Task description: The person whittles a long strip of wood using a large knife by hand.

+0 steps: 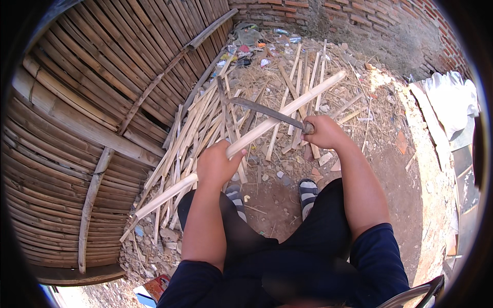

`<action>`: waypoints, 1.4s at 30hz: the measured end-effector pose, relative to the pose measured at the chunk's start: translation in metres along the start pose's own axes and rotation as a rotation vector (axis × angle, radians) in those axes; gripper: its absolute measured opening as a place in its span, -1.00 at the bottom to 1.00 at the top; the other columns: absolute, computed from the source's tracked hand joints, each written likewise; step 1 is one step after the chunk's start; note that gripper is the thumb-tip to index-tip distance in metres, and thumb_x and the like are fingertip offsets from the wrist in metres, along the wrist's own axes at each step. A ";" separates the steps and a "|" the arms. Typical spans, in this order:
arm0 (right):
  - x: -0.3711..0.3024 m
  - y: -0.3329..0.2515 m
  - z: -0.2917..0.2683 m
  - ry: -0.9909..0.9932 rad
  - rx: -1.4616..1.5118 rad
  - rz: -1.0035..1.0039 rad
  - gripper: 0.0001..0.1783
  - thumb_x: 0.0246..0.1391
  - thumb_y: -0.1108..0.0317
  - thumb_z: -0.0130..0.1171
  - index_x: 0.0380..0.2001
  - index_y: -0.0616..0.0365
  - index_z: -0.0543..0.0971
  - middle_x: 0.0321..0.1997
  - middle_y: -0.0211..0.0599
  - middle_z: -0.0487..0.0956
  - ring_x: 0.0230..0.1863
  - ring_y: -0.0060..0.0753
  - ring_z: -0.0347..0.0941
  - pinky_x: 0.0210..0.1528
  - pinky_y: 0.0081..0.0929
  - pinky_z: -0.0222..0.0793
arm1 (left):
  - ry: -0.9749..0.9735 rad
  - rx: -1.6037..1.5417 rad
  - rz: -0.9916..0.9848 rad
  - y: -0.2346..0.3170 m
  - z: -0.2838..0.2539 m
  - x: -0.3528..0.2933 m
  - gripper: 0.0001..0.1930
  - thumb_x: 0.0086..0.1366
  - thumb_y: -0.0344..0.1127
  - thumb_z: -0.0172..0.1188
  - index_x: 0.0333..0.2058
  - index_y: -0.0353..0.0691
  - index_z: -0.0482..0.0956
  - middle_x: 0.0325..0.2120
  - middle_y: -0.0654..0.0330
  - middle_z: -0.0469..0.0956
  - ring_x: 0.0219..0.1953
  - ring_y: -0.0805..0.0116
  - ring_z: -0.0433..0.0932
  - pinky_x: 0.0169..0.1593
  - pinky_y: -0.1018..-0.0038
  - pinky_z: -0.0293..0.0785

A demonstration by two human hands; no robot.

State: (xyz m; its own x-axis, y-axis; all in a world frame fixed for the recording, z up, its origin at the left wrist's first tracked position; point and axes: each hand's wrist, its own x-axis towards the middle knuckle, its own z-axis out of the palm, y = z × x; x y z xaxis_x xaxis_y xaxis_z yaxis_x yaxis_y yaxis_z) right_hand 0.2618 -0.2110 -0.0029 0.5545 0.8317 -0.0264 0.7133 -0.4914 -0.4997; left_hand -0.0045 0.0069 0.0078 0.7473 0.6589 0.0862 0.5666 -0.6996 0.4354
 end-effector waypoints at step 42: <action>0.002 0.012 0.003 0.010 0.069 -0.029 -0.47 -0.03 0.13 0.57 -0.04 0.20 0.71 -0.26 0.16 0.69 -0.10 0.22 0.66 -0.02 -0.04 0.54 | -0.033 0.027 -0.006 0.003 0.000 -0.002 -0.48 0.27 0.20 0.43 -0.25 -0.23 0.71 -0.37 -0.08 0.73 -0.25 -0.15 0.73 -0.14 0.01 0.61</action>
State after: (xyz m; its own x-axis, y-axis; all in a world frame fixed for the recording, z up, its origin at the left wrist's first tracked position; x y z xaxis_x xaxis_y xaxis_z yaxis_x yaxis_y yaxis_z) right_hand 0.2703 -0.2143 -0.0115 0.5385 0.8426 -0.0029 0.6979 -0.4479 -0.5589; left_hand -0.0043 0.0034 0.0088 0.7542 0.6544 0.0540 0.5803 -0.7028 0.4115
